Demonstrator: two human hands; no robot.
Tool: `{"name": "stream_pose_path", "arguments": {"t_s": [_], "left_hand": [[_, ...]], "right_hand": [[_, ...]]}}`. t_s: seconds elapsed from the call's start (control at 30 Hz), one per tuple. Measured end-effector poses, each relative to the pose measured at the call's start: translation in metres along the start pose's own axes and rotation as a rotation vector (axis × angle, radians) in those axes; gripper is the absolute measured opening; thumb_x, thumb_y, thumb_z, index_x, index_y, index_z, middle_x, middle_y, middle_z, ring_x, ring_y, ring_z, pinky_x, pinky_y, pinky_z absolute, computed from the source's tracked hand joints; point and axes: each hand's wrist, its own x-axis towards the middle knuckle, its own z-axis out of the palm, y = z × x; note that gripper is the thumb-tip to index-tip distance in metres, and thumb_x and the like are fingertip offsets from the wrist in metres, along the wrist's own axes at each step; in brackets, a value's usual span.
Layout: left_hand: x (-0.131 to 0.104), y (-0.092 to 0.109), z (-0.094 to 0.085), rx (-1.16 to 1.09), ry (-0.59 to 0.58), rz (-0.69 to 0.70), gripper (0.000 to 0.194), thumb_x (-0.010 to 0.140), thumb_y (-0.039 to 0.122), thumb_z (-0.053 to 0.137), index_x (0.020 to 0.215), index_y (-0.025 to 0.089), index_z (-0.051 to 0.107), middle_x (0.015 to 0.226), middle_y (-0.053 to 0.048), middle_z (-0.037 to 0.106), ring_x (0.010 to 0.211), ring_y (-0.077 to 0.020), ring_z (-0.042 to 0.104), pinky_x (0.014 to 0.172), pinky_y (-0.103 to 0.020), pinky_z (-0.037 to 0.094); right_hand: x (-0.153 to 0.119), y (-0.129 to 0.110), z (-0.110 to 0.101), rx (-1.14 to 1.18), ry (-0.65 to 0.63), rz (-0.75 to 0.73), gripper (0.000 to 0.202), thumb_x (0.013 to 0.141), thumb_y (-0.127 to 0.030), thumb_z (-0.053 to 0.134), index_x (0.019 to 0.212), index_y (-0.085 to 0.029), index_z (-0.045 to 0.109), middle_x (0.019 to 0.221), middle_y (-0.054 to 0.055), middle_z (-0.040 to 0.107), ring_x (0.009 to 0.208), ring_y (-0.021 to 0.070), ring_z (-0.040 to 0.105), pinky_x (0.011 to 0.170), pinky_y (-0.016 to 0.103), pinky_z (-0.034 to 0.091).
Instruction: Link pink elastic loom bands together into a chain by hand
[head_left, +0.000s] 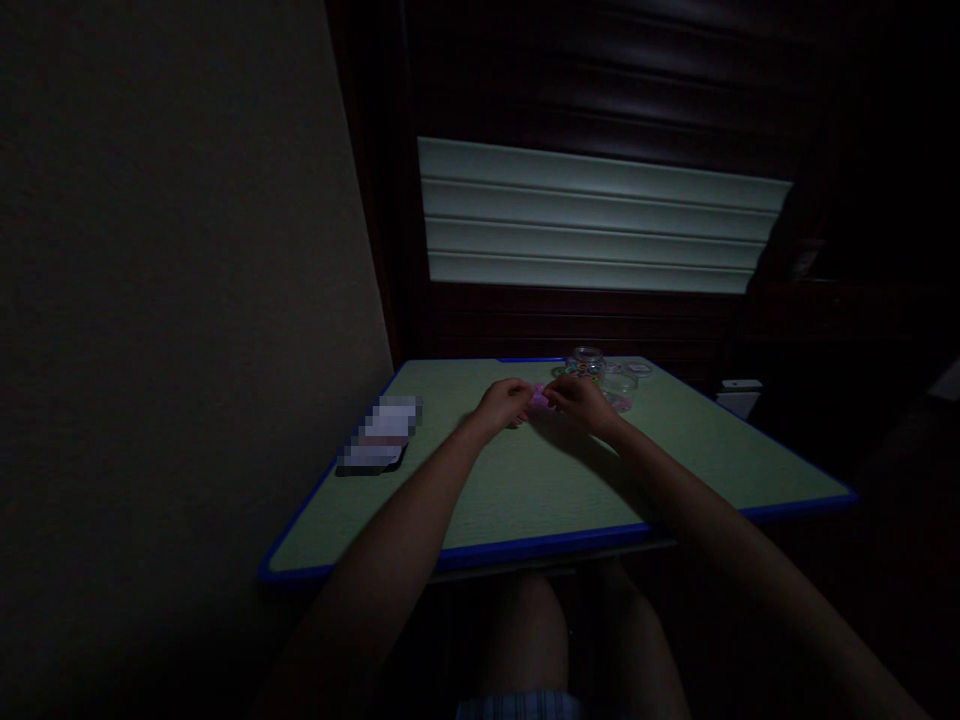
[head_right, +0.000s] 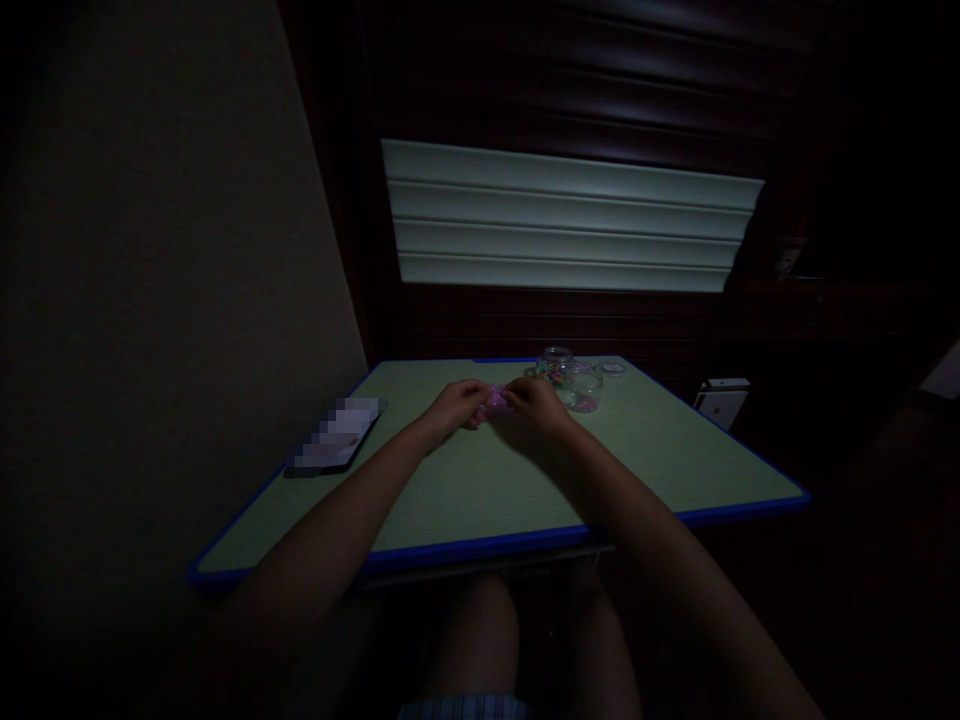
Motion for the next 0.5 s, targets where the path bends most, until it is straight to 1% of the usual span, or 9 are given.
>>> {"name": "stream_pose_path", "arguments": {"t_s": [0.07,0.2,0.37,0.5], "left_hand": [[-0.0007,0.0003,0.0005,-0.002,-0.006,0.005,0.021,0.077,0.033,0.050,0.081,0.014,0.055,0.062,0.000,0.055,0.045,-0.0049,0.047,0.042,-0.015,0.037],[-0.0013,-0.0005,0.0010,-0.001,-0.017,0.011,0.020,0.077,0.033,0.050,0.079,0.013,0.055,0.054,0.001,0.051,0.045,-0.0052,0.047,0.043,-0.016,0.037],[0.0000,-0.0017,0.0001,0.014,0.011,0.042,0.020,0.074,0.033,0.053,0.079,0.014,0.055,0.053,0.002,0.052,0.044,-0.0057,0.048,0.042,-0.016,0.037],[0.0010,-0.0012,0.0000,0.028,0.039,0.061,0.018,0.074,0.031,0.054,0.074,0.014,0.054,0.053,0.002,0.052,0.045,-0.0061,0.048,0.041,-0.015,0.035]], "right_hand": [[-0.0007,-0.0013,0.0000,0.004,-0.021,-0.001,0.026,0.077,-0.031,0.046,0.078,-0.011,0.062,0.067,0.005,0.061,0.059,0.0112,0.053,0.056,0.022,0.039],[-0.0009,-0.0014,0.0001,0.020,-0.040,0.000,0.025,0.077,-0.030,0.046,0.079,-0.011,0.061,0.068,0.005,0.061,0.060,0.0113,0.053,0.055,0.022,0.039],[-0.0008,-0.0012,0.0002,0.014,-0.036,0.007,0.025,0.077,-0.031,0.047,0.078,-0.011,0.062,0.067,0.004,0.060,0.060,0.0113,0.052,0.055,0.022,0.039],[-0.0012,-0.0019,0.0006,0.043,-0.046,0.029,0.027,0.076,-0.033,0.047,0.077,-0.011,0.061,0.067,0.004,0.060,0.059,0.0109,0.052,0.054,0.021,0.039]]}}
